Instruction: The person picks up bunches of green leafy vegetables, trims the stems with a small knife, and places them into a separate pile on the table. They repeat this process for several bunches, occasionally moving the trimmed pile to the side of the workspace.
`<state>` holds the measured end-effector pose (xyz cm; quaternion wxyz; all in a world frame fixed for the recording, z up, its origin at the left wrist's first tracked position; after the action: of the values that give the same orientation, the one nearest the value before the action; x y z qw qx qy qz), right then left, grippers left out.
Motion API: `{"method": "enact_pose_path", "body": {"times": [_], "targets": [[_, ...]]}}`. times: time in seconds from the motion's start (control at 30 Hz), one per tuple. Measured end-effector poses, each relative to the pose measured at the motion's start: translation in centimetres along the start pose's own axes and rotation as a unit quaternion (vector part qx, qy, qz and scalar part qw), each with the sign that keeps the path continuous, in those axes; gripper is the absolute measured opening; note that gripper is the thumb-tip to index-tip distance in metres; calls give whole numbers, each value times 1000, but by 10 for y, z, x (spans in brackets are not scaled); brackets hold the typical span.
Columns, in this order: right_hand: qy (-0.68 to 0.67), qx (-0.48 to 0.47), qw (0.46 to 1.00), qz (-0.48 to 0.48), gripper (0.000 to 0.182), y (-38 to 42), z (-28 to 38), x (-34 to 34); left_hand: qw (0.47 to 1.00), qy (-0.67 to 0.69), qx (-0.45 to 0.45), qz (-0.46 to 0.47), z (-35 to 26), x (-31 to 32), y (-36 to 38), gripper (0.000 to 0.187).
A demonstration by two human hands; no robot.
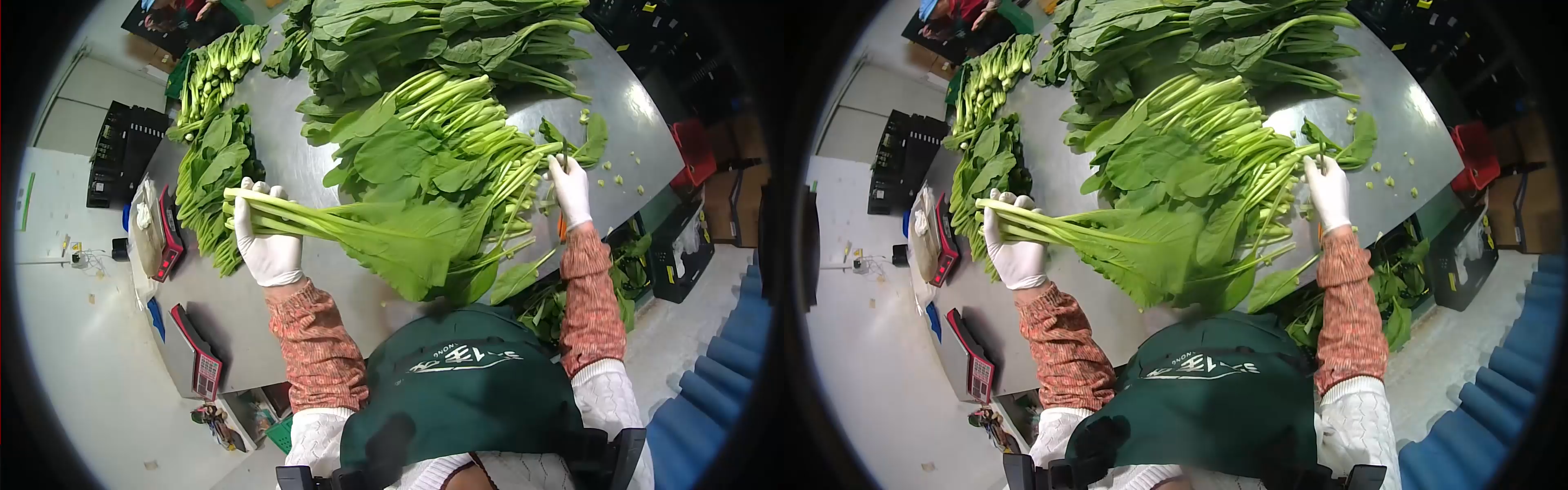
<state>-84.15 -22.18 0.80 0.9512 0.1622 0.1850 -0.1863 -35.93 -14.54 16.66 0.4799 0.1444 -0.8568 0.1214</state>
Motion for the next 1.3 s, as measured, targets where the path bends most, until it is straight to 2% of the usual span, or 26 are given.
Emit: {"method": "enact_pose_path", "body": {"times": [0.07, 0.2, 0.3, 0.37, 0.43, 0.53, 0.57, 0.63, 0.7, 0.73, 0.77, 0.8, 0.83, 0.87, 0.9, 0.93, 0.97, 1.0, 1.03, 1.1, 1.13, 1.17, 1.2, 1.23, 1.27, 1.3], "targets": [[13, -3, 1000, 12, 44, -12, 2, 7, 1000, -9, 3, -22, 3, 5, 1, 25], [40, 75, 994, 74, 40, -20, 10, 25, 996, 81, -34, 4, 0, -8, -6, 28], [-21, -8, 998, 58, 33, -27, 4, 28, 995, 93, -36, -4, -6, -12, -5, 21], [-22, -19, 996, 82, 28, -15, 15, 20, 989, 139, -47, -30, -11, -18, -4, 20], [-52, -3, 991, 126, 25, 4, 33, 11, 982, 173, -77, 10, -18, -25, -3, 23], [-131, 40, 972, 189, 17, 39, 60, -6, 992, 106, -13, -63, -26, -10, 13, 20], [-151, 16, 971, 185, 17, 48, 71, -13, 993, 119, -9, -22, -31, -6, 12, 17], [-167, -15, 969, 183, 17, 69, 98, -24, 998, 47, 17, 29, -41, 16, 21, 17], [-153, -71, 972, 161, 18, 95, 128, -29, 985, -116, 53, 113, -42, 44, 30, 22], [-137, -113, 973, 150, 18, 108, 143, -27, 950, -277, 85, 112, -36, 62, 38, 20], [-121, -154, 970, 142, 19, 121, 153, -23, 888, -431, 117, 104, -30, 80, 48, 18], [-125, -181, 963, 158, 18, 130, 156, -15, 781, -590, 124, 160, -18, 99, 56, 13], [-128, -208, 954, 175, 17, 140, 158, -7, 694, -662, 155, 237, 4, 128, 68, 15], [-102, -238, 950, 175, 18, 154, 166, -3, 740, -623, 75, 243, 27, 139, 81, 28], [-75, -266, 945, 175, 18, 170, 174, 0, 591, -693, 193, 366, 46, 151, 88, 38], [-108, -259, 940, 196, 20, 181, 176, 5, 622, -665, 166, 379, 64, 156, 94, 42], [-165, -253, 925, 230, 20, 195, 181, 5, 594, -661, 206, 411, 79, 150, 100, 40], [-195, -234, 922, 241, 18, 199, 178, 5, 625, -637, 183, 413, 88, 144, 104, 37], [-224, -215, 917, 249, 17, 200, 174, 4, 642, -633, 166, 400, 90, 142, 106, 31], [-258, -113, 923, 263, 20, 192, 159, -2, 684, -630, 116, 349, 89, 129, 105, 25], [-167, -252, 934, 189, 21, 188, 161, -3, 686, -631, 97, 349, 88, 127, 103, 24], [-103, -293, 936, 169, 24, 191, 161, -5, 688, -632, 78, 349, 86, 125, 100, 23], [-39, -330, 931, 148, 27, 197, 163, -7, 689, -633, 57, 349, 86, 124, 99, 23], [25, -364, 922, 126, 32, 203, 163, -7, 680, -630, 73, 367, 88, 125, 101, 23], [50, -372, 918, 127, 44, 209, 165, -3, 672, -626, 89, 386, 90, 126, 103, 23], [100, -345, 923, 136, 46, 211, 167, -1, 663, -621, 105, 403, 92, 128, 104, 24]]}}
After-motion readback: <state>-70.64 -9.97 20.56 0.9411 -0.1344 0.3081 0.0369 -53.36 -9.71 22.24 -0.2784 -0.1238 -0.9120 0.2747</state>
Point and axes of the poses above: each hand's wrist, its own y-axis away from the middle knuckle, its own x-axis out of the palm, z = x × y, the point moved 4 cm from there along -y, towards the middle knuckle, and after that the axes turned 9 degrees about x, right-handed, at the moved point
